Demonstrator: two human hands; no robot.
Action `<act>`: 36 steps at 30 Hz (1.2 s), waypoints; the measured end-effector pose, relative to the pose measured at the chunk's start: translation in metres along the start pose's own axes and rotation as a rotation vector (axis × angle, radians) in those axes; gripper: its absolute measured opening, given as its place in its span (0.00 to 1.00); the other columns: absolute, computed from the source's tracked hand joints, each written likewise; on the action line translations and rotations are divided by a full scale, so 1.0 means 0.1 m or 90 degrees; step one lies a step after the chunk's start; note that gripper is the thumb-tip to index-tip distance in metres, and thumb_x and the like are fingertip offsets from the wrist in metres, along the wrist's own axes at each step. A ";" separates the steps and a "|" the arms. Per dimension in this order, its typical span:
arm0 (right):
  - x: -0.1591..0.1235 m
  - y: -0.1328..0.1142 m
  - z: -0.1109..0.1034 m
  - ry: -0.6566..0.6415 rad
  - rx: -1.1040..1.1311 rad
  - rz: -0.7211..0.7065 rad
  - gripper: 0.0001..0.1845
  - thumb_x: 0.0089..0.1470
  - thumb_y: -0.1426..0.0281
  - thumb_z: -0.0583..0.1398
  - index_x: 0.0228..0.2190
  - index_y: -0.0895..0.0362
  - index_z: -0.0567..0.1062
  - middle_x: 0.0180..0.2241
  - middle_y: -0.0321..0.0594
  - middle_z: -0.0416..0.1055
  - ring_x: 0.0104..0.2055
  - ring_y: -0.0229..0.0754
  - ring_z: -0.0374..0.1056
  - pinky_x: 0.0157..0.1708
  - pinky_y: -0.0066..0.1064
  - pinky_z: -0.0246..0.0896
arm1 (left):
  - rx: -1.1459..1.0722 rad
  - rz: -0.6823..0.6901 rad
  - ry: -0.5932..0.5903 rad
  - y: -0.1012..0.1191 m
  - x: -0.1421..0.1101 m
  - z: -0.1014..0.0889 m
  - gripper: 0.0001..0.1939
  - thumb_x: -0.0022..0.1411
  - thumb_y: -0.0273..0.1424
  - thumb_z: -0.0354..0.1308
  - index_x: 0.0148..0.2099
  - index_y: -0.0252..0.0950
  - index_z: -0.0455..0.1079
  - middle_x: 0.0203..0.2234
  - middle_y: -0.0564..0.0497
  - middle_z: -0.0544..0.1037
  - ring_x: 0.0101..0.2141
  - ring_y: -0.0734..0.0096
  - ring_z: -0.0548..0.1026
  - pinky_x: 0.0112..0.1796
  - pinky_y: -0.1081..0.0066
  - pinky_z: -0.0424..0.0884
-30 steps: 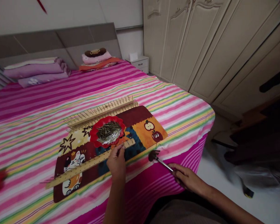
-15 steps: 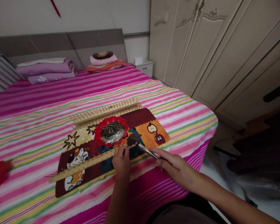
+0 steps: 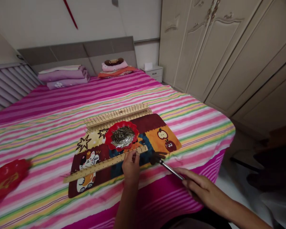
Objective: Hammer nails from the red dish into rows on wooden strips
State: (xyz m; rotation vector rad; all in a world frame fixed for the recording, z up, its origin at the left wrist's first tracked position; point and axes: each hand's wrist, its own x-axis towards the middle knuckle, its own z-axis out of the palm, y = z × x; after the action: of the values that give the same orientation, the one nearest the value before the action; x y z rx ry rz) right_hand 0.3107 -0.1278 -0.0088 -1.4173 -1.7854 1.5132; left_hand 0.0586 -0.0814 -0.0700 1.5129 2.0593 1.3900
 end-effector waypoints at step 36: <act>0.04 1.08 0.20 0.039 0.137 0.122 0.31 0.48 0.51 0.55 0.49 0.54 0.72 0.19 0.34 0.64 0.18 0.36 0.54 0.19 0.27 0.53 | 0.193 -0.094 -0.003 -0.27 1.40 -0.74 0.19 0.51 0.31 0.52 0.47 0.40 0.70 0.37 0.49 0.78 0.39 0.66 0.73 0.44 0.67 0.65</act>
State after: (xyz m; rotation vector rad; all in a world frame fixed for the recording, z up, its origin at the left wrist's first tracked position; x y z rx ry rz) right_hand 0.3397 -0.1452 -0.1131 -1.5424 -1.4358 1.6805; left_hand -0.0681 -0.0053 -0.0067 1.4305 2.4095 1.0573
